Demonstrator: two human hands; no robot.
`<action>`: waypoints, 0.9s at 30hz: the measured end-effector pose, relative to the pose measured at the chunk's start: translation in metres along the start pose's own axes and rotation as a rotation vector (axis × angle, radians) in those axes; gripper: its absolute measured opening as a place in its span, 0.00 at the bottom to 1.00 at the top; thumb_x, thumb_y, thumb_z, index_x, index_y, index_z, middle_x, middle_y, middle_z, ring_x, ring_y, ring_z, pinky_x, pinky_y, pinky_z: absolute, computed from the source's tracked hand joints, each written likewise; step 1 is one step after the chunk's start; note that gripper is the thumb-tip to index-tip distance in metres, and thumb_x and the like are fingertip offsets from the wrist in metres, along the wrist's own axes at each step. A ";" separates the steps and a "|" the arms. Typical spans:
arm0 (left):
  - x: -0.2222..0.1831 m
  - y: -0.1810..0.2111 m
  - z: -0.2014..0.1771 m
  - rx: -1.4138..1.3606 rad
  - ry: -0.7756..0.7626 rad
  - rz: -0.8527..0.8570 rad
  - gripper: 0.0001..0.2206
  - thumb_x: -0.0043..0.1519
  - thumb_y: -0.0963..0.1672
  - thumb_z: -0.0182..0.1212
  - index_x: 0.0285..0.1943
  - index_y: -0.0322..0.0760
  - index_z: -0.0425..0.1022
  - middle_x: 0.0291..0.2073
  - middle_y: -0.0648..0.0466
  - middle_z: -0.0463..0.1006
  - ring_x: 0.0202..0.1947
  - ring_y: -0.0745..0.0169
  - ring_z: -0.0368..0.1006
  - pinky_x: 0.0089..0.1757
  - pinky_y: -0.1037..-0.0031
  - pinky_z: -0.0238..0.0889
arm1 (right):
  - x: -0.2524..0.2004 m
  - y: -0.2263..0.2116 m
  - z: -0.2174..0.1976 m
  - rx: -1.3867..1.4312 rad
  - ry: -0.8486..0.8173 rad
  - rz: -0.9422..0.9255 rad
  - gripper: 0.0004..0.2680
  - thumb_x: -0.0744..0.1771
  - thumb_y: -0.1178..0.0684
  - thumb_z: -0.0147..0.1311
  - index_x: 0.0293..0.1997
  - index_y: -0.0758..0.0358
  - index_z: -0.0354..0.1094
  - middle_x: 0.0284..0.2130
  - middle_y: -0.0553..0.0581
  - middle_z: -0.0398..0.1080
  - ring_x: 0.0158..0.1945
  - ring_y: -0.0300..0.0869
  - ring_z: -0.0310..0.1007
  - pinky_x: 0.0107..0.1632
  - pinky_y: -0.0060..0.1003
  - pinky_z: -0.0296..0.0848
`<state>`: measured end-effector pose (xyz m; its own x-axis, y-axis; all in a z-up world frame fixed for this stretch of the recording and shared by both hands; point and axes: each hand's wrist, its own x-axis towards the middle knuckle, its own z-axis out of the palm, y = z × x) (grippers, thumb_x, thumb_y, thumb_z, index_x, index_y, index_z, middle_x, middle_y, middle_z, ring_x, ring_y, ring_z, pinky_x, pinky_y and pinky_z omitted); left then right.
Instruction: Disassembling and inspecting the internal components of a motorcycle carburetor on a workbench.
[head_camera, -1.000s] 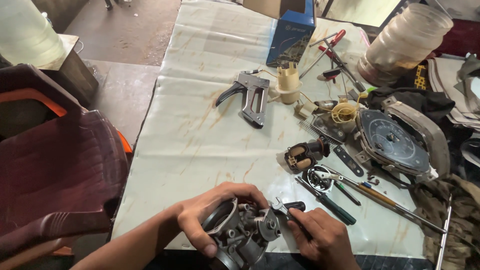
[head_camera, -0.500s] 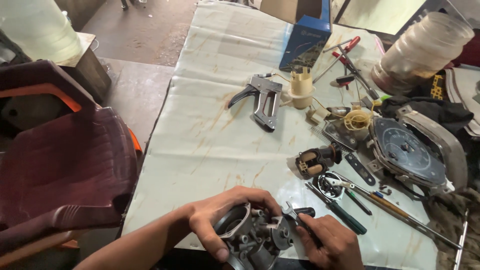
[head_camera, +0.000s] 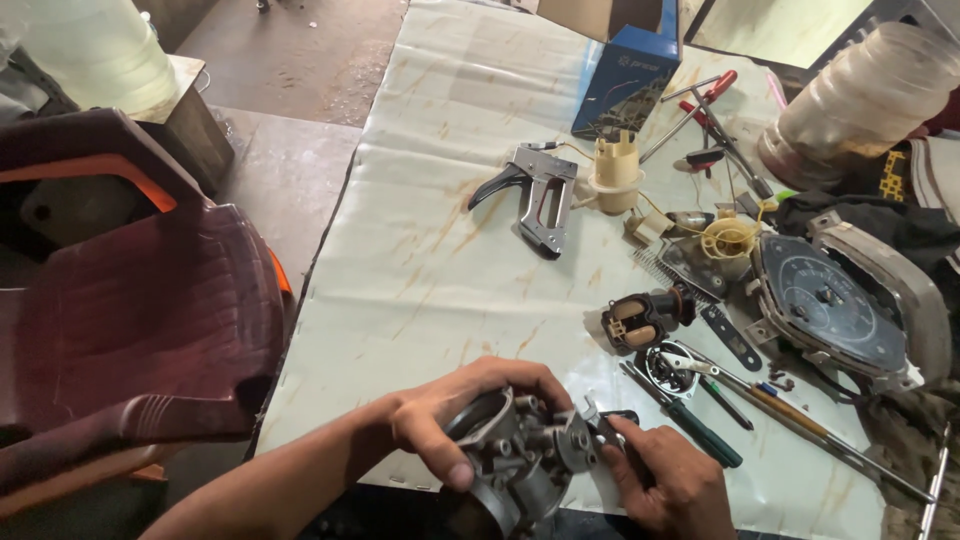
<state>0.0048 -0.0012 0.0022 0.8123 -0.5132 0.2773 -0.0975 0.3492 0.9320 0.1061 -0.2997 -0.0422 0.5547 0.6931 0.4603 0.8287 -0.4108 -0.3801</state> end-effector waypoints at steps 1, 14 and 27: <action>0.001 0.001 0.002 -0.072 0.032 -0.026 0.46 0.42 0.56 0.77 0.66 0.24 0.67 0.54 0.44 0.74 0.56 0.55 0.73 0.57 0.69 0.67 | 0.000 0.000 0.000 0.000 0.005 0.024 0.12 0.60 0.55 0.66 0.46 0.62 0.75 0.21 0.56 0.73 0.22 0.43 0.74 0.27 0.38 0.73; 0.003 -0.007 -0.003 -0.308 0.147 0.012 0.44 0.44 0.54 0.71 0.66 0.20 0.66 0.51 0.38 0.75 0.52 0.52 0.74 0.56 0.69 0.66 | 0.001 -0.008 -0.004 -0.019 0.099 0.075 0.13 0.61 0.58 0.64 0.50 0.62 0.73 0.24 0.57 0.71 0.24 0.44 0.74 0.28 0.38 0.72; 0.020 -0.016 -0.013 -0.638 0.650 -0.038 0.35 0.61 0.59 0.40 0.66 0.32 0.67 0.50 0.40 0.79 0.44 0.38 0.79 0.48 0.52 0.71 | 0.005 -0.007 -0.003 -0.134 0.120 0.056 0.11 0.61 0.57 0.63 0.47 0.53 0.77 0.43 0.55 0.72 0.46 0.49 0.71 0.43 0.41 0.73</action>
<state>0.0301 -0.0070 -0.0102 0.9914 -0.0576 -0.1175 0.1155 0.8075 0.5784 0.1035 -0.2949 -0.0345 0.5983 0.5946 0.5371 0.7944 -0.5276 -0.3008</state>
